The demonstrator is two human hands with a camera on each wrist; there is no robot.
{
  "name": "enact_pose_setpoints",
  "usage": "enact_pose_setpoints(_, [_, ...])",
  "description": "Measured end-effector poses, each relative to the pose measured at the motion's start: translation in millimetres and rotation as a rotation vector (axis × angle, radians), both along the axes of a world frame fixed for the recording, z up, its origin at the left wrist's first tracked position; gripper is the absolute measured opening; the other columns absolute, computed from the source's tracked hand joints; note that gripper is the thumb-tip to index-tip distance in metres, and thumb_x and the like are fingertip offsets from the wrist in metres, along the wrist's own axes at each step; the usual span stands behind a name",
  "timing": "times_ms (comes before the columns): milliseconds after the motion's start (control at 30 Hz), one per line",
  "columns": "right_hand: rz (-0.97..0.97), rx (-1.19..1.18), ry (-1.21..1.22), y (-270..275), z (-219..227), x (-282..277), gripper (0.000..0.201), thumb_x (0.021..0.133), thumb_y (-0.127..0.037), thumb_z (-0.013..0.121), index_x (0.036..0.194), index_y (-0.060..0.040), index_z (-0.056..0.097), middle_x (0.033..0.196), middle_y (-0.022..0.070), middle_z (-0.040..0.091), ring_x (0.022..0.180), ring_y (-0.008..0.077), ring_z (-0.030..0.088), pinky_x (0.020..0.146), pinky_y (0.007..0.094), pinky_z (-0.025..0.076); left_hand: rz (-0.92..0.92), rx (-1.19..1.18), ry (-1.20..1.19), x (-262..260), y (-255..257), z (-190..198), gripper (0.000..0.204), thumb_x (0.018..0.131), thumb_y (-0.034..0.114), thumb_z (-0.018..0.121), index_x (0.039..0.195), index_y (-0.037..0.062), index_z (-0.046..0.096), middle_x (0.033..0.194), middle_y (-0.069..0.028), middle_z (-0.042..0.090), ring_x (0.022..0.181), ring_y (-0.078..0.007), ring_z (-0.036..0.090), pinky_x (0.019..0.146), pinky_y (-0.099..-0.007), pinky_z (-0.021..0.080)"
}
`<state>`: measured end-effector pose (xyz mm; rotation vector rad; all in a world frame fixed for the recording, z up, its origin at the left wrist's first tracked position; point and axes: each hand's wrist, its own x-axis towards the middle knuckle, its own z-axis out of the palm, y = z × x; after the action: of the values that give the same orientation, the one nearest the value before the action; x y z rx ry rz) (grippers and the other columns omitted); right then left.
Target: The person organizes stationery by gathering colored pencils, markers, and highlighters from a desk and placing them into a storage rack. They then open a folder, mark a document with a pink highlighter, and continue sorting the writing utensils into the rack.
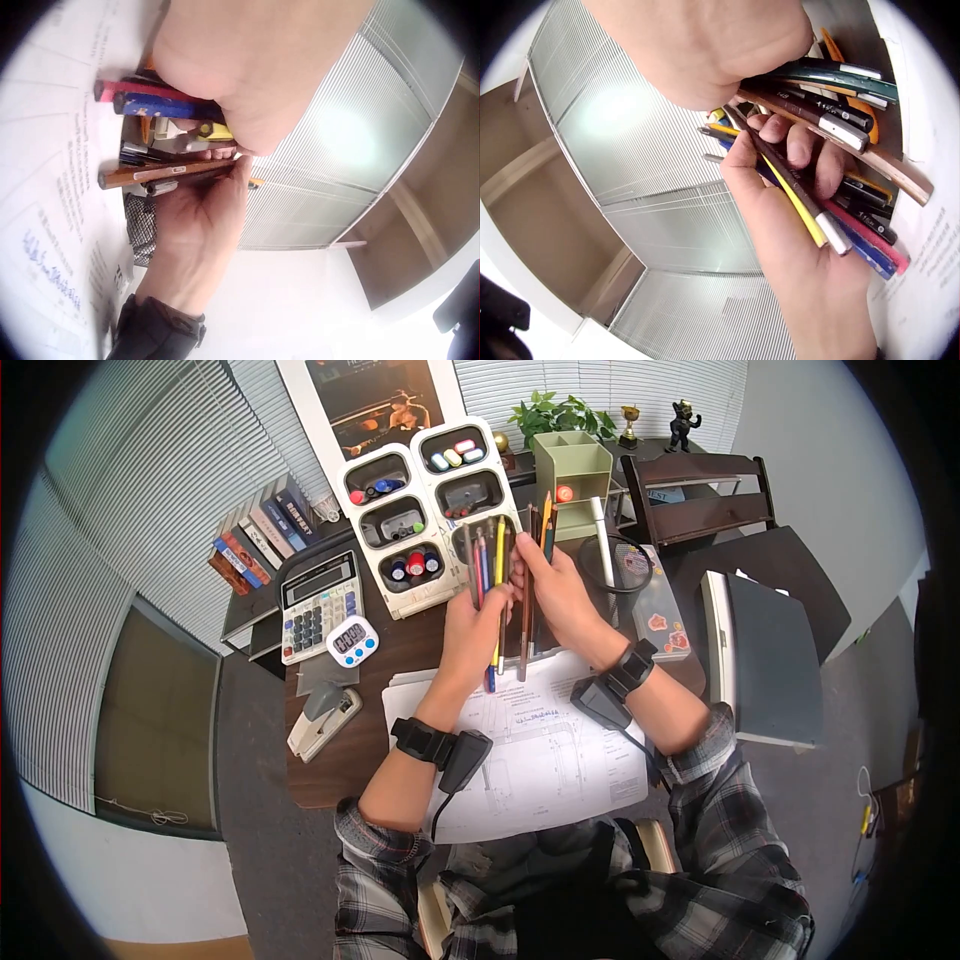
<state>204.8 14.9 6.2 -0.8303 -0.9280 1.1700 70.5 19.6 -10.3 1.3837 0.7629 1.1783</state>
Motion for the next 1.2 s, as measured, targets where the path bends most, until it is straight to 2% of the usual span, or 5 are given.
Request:
enact_pose_setpoints(200, [-0.019, -0.028, -0.009, -1.8, 2.5, -0.2, 0.033, 0.102, -0.039, 0.056, 0.091, -0.0078, 0.055, 0.076, -0.0019, 0.048, 0.069, 0.0084, 0.048, 0.062, 0.0248, 0.043, 0.020, -0.222, -0.221, -5.2, -5.5, 15.1, 0.018, 0.097, 0.022, 0.059, 0.088, 0.0078, 0.053, 0.069, 0.0020, 0.049, 0.055, -0.0069, 0.047, 0.046, -0.0222, 0.035])
enact_pose_setpoints(433, [-0.069, -0.018, -0.032, 4.9, -1.3, 4.7, 0.035, 0.100, -0.041, 0.059, 0.088, -0.0074, 0.056, 0.070, -0.0017, 0.049, 0.058, 0.0085, 0.046, 0.055, 0.0254, 0.041, -0.070, -0.158, -0.099, -7.0, -6.3, 16.6, 0.024, 0.094, 0.024, 0.069, 0.086, 0.0088, 0.053, 0.066, 0.0020, 0.049, 0.055, -0.0069, 0.047, 0.048, -0.0234, 0.036])
enact_pose_setpoints(700, [-0.060, -0.087, 0.006, -3.8, 6.1, 2.4, 0.037, 0.097, -0.041, 0.065, 0.090, -0.0049, 0.062, 0.067, -0.0041, 0.049, 0.053, 0.0054, 0.042, 0.049, 0.0220, 0.034, -0.208, -0.136, -0.140, -0.8, -6.9, 9.6, 0.022, 0.092, 0.019, 0.071, 0.096, 0.0007, 0.060, 0.086, -0.0045, 0.064, 0.076, -0.0127, 0.064, 0.068, -0.0275, 0.055])
enact_pose_setpoints(1033, [-0.060, -0.048, -0.057, -2.4, 5.6, 2.0, 0.038, 0.096, -0.039, 0.066, 0.098, -0.0011, 0.068, 0.068, -0.0042, 0.050, 0.057, 0.0051, 0.045, 0.051, 0.0230, 0.037, -0.230, -0.078, -0.027, -5.8, -0.3, 3.3, 0.018, 0.090, 0.013, 0.071, 0.095, 0.0015, 0.059, 0.086, -0.0057, 0.064, 0.074, -0.0115, 0.063, 0.069, -0.0279, 0.056])
enact_pose_setpoints(1200, [0.042, -0.071, -0.047, -9.7, 11.2, 3.1, 0.038, 0.099, -0.039, 0.060, 0.107, -0.0024, 0.066, 0.067, -0.0014, 0.050, 0.053, 0.0084, 0.052, 0.047, 0.0243, 0.045, -0.167, -0.160, -0.119, 0.5, -9.6, 12.8, 0.015, 0.093, 0.011, 0.063, 0.102, 0.0008, 0.058, 0.080, -0.0021, 0.058, 0.068, -0.0091, 0.056, 0.059, -0.0234, 0.049])
